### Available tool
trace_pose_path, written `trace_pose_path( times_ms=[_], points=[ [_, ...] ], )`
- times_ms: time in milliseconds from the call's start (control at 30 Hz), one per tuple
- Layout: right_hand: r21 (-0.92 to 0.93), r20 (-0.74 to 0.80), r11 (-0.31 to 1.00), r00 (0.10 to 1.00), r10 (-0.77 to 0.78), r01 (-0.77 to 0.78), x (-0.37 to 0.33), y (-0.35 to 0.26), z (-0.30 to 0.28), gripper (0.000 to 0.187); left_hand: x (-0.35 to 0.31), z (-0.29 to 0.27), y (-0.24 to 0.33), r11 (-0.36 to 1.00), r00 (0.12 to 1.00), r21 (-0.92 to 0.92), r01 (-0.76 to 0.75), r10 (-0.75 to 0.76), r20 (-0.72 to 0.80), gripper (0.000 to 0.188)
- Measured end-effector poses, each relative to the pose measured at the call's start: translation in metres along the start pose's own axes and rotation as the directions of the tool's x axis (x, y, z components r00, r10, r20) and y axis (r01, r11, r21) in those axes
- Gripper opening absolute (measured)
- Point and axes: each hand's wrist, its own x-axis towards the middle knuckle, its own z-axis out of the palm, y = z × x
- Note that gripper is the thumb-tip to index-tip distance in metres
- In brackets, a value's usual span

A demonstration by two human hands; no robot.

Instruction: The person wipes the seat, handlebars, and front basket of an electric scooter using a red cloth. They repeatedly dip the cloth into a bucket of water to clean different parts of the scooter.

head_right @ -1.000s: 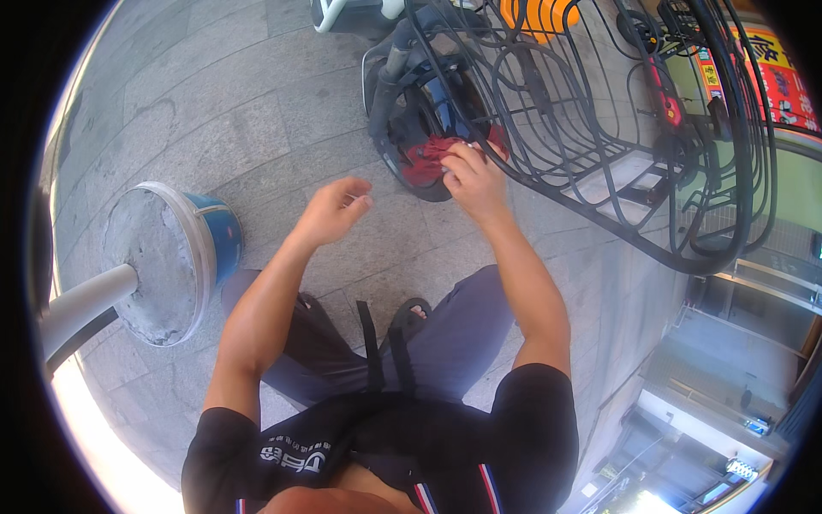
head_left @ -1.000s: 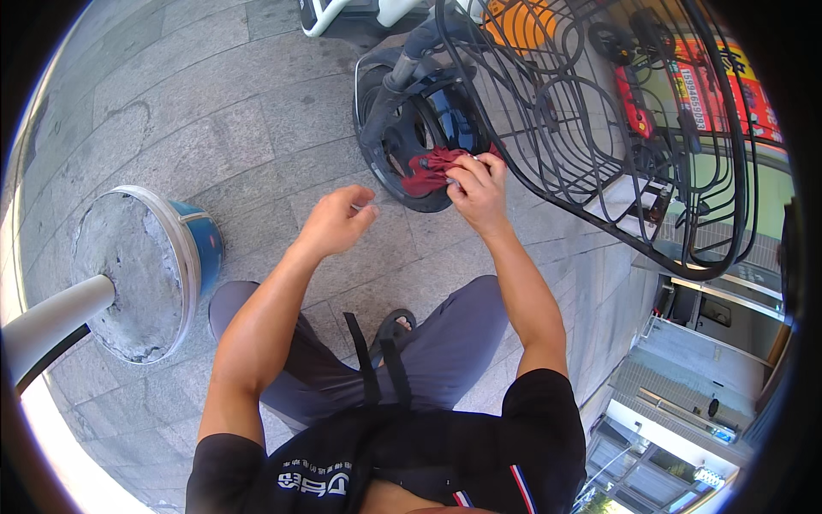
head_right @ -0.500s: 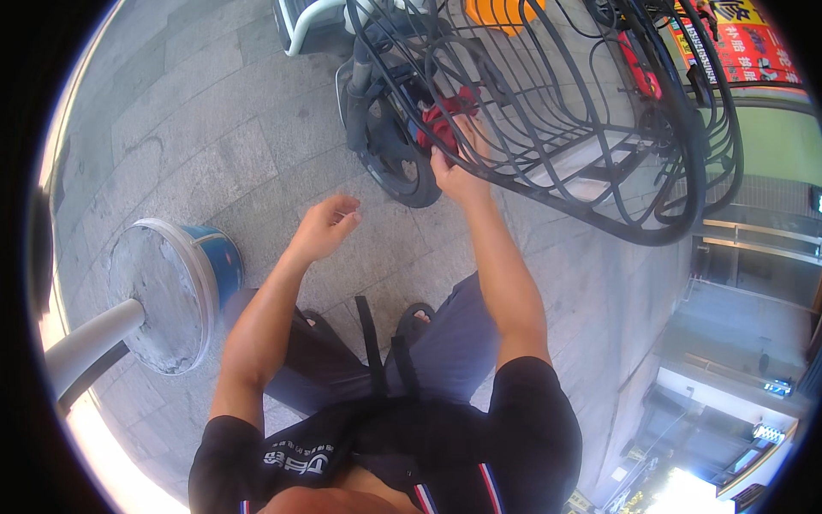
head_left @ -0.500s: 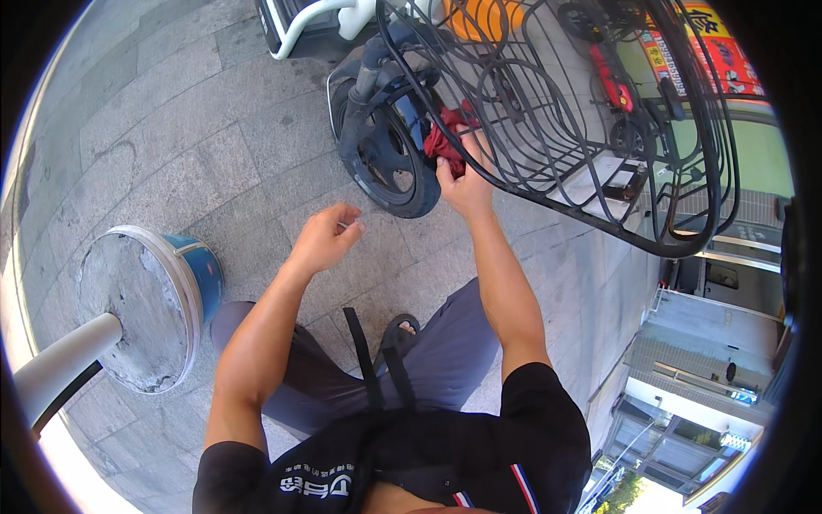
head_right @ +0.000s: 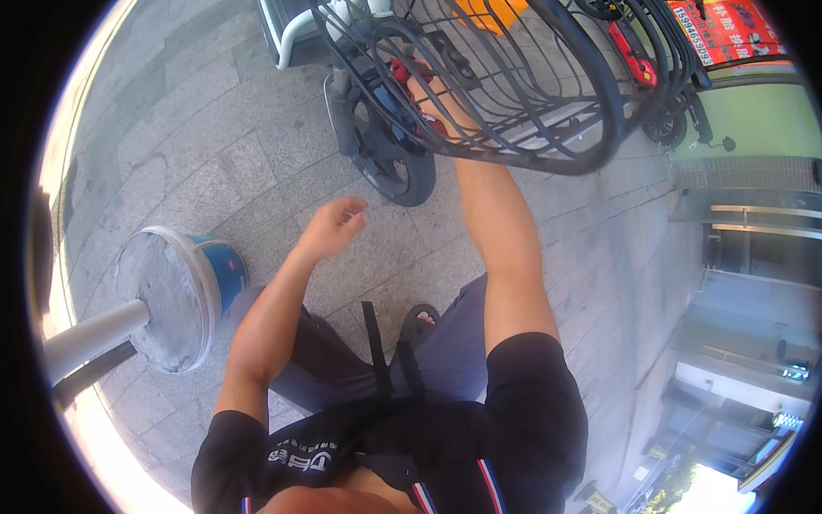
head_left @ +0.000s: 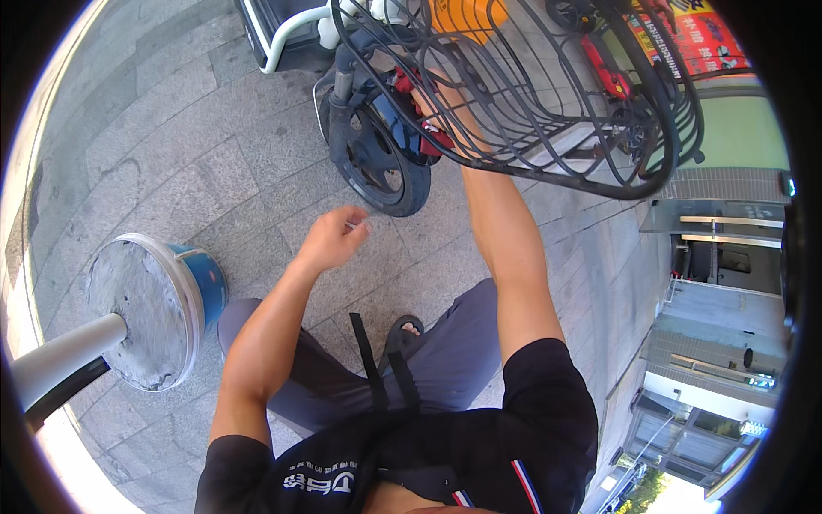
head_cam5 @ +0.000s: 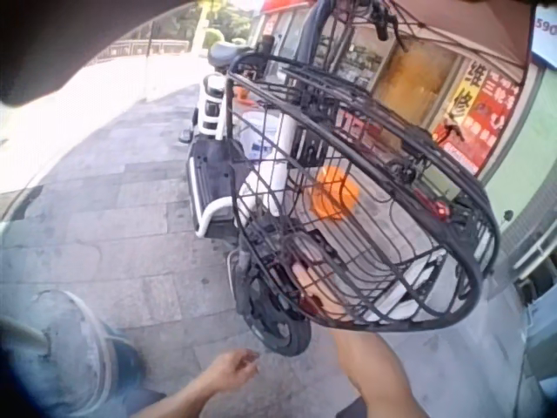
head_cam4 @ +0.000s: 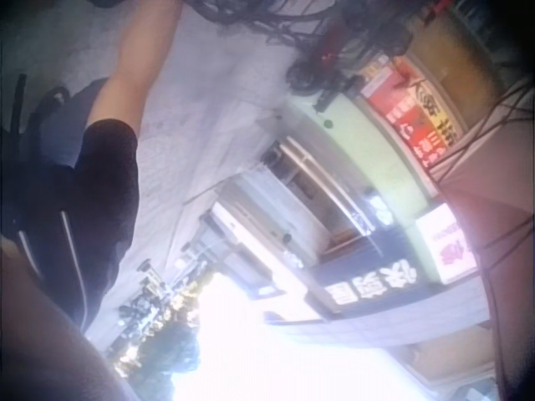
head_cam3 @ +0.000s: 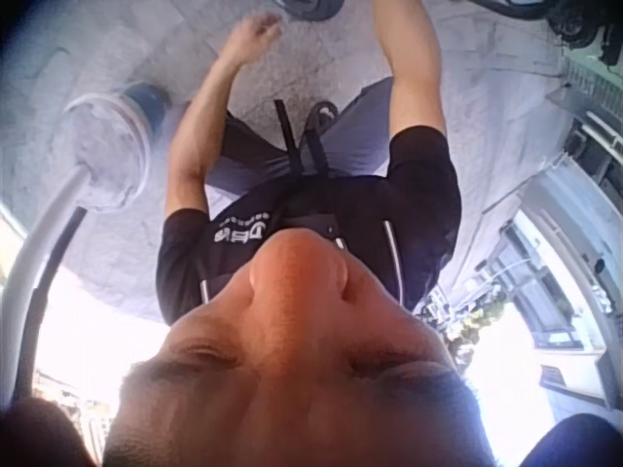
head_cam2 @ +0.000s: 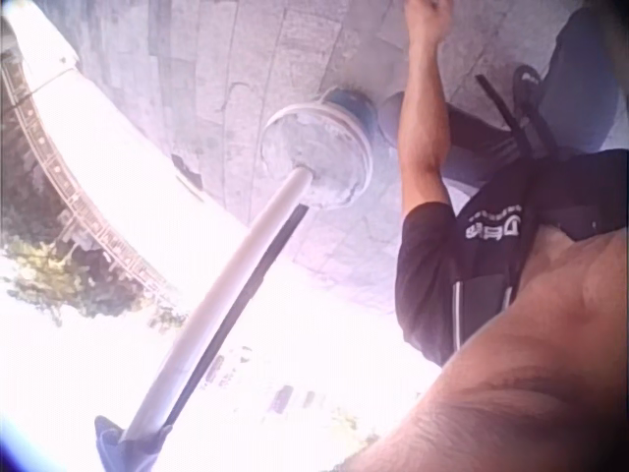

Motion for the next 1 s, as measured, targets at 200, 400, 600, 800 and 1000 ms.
trace_pose_path(
  times_ms=[200,400,600,800,1000],
  points=[
    [-0.352,-0.517,0.802,0.614,-0.596,0.483,-0.068,0.003,0.027,0.023,-0.007,-0.005,0.003,0.999,1.000,0.035,0.012,-0.012,-0.020,0.036],
    [-0.275,-0.426,0.942,0.854,-0.298,0.191,-0.148,0.009,0.053,0.040,0.000,0.008,-0.015,0.977,0.989,-0.155,0.144,-0.147,-0.006,0.033],
    [0.100,-0.134,0.993,0.990,-0.048,0.062,-0.187,-0.021,-0.011,0.039,-0.066,0.010,0.050,0.832,0.866,-0.247,0.497,-0.494,0.078,0.031],
    [0.401,-0.297,0.797,0.759,0.579,-0.451,-0.233,-0.038,-0.169,0.033,-0.139,-0.004,0.224,0.622,0.655,-0.211,0.754,-0.734,0.178,0.040],
    [0.835,-0.300,0.423,0.353,0.886,-0.352,-0.268,0.003,-0.302,0.034,-0.131,0.020,0.339,0.665,0.625,-0.016,0.747,-0.693,0.360,0.033]
  ],
)
